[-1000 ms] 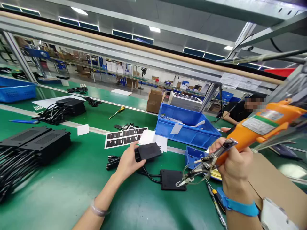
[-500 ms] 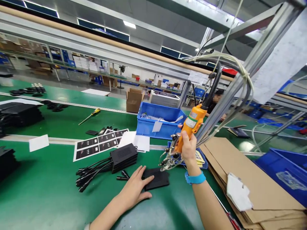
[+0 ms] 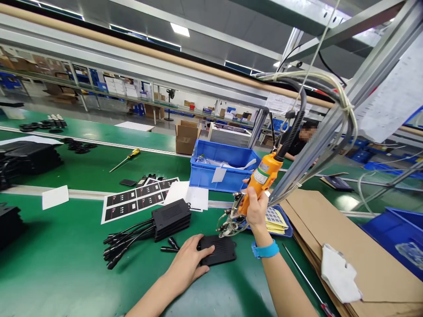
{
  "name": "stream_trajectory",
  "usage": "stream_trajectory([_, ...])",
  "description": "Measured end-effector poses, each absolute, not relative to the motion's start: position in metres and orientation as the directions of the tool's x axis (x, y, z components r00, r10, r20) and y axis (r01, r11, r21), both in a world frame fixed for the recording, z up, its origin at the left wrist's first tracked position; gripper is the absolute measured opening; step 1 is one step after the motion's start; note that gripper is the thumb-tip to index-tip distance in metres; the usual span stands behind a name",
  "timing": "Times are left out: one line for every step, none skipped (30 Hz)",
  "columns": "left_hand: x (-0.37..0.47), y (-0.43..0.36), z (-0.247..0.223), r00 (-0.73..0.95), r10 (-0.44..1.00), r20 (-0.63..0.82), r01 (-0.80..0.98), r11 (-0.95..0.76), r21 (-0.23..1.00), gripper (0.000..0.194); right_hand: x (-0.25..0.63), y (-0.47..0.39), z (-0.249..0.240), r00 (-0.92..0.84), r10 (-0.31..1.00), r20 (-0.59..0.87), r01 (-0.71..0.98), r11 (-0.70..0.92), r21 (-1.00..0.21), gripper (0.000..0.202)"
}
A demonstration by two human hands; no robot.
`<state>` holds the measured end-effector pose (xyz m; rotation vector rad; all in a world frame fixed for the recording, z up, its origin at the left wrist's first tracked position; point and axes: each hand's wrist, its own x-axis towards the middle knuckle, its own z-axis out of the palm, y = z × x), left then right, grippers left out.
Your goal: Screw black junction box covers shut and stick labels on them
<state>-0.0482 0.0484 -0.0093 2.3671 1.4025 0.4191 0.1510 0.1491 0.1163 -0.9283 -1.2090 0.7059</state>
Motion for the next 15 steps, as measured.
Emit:
stream_trajectory([-0.048, 0.0484, -0.009, 0.466, 0.882, 0.071, 0.777, -0.446, 0.445, 0.061, 0.1518, 0.1495, 0.1155, 0.23, 0.859, 0.457, 0.024, 0.465, -0.885, 0.043])
stream_trajectory([-0.0478, 0.0483, -0.0085, 0.467, 0.881, 0.07, 0.777, -0.447, 0.444, 0.06, 0.1527, 0.15, 0.1148, 0.233, 0.859, 0.456, 0.021, 0.464, -0.885, 0.043])
stream_trajectory([-0.0476, 0.0483, -0.0077, 0.47, 0.88, 0.067, 0.776, -0.448, 0.443, 0.06, 0.1533, 0.1504, 0.1143, 0.235, 0.859, 0.455, 0.019, 0.464, -0.885, 0.043])
stream_trajectory([-0.0474, 0.0481, -0.0069, 0.47, 0.88, 0.063, 0.777, -0.447, 0.443, 0.059, 0.1536, 0.1508, 0.1141, 0.236, 0.858, 0.456, 0.017, 0.465, -0.885, 0.043])
stream_trajectory([-0.0471, 0.048, -0.0061, 0.47, 0.881, 0.057, 0.779, -0.444, 0.442, 0.059, 0.1536, 0.1513, 0.114, 0.236, 0.858, 0.456, 0.017, 0.466, -0.885, 0.043])
stream_trajectory([-0.0469, 0.0478, -0.0053, 0.469, 0.882, 0.052, 0.78, -0.442, 0.443, 0.059, 0.1534, 0.1519, 0.114, 0.234, 0.858, 0.457, 0.018, 0.466, -0.884, 0.042])
stream_trajectory([-0.0468, 0.0477, -0.0048, 0.469, 0.882, 0.047, 0.781, -0.439, 0.444, 0.059, 0.1529, 0.1526, 0.1141, 0.233, 0.858, 0.458, 0.018, 0.467, -0.884, 0.042])
stream_trajectory([-0.0467, 0.0477, -0.0043, 0.467, 0.883, 0.043, 0.781, -0.435, 0.447, 0.059, 0.1526, 0.1533, 0.114, 0.233, 0.858, 0.457, 0.015, 0.467, -0.884, 0.042])
stream_trajectory([-0.0467, 0.0479, -0.0041, 0.469, 0.882, 0.039, 0.779, -0.434, 0.452, 0.059, 0.1525, 0.1539, 0.1137, 0.235, 0.858, 0.456, 0.008, 0.468, -0.884, 0.041])
stream_trajectory([-0.0467, 0.0483, -0.0041, 0.471, 0.881, 0.034, 0.776, -0.433, 0.459, 0.059, 0.153, 0.1542, 0.1132, 0.238, 0.858, 0.455, 0.0, 0.468, -0.883, 0.041])
stream_trajectory([-0.0467, 0.0489, -0.0043, 0.475, 0.879, 0.028, 0.772, -0.432, 0.466, 0.059, 0.1542, 0.154, 0.1126, 0.241, 0.858, 0.453, -0.006, 0.468, -0.884, 0.041])
stream_trajectory([-0.0466, 0.0495, -0.0048, 0.476, 0.879, 0.021, 0.77, -0.429, 0.473, 0.06, 0.1561, 0.153, 0.1119, 0.245, 0.86, 0.448, -0.01, 0.464, -0.886, 0.041])
stream_trajectory([-0.0465, 0.05, -0.0056, 0.476, 0.879, 0.017, 0.767, -0.425, 0.481, 0.061, 0.1584, 0.1514, 0.1113, 0.248, 0.864, 0.439, -0.013, 0.456, -0.89, 0.042])
stream_trajectory([-0.0464, 0.0501, -0.0067, 0.473, 0.881, 0.015, 0.765, -0.419, 0.489, 0.063, 0.1604, 0.1492, 0.111, 0.25, 0.87, 0.425, -0.017, 0.443, -0.896, 0.042])
stream_trajectory([-0.0461, 0.0496, -0.0081, 0.467, 0.884, 0.017, 0.762, -0.412, 0.5, 0.064, 0.1612, 0.1471, 0.111, 0.253, 0.875, 0.413, -0.022, 0.432, -0.902, 0.042])
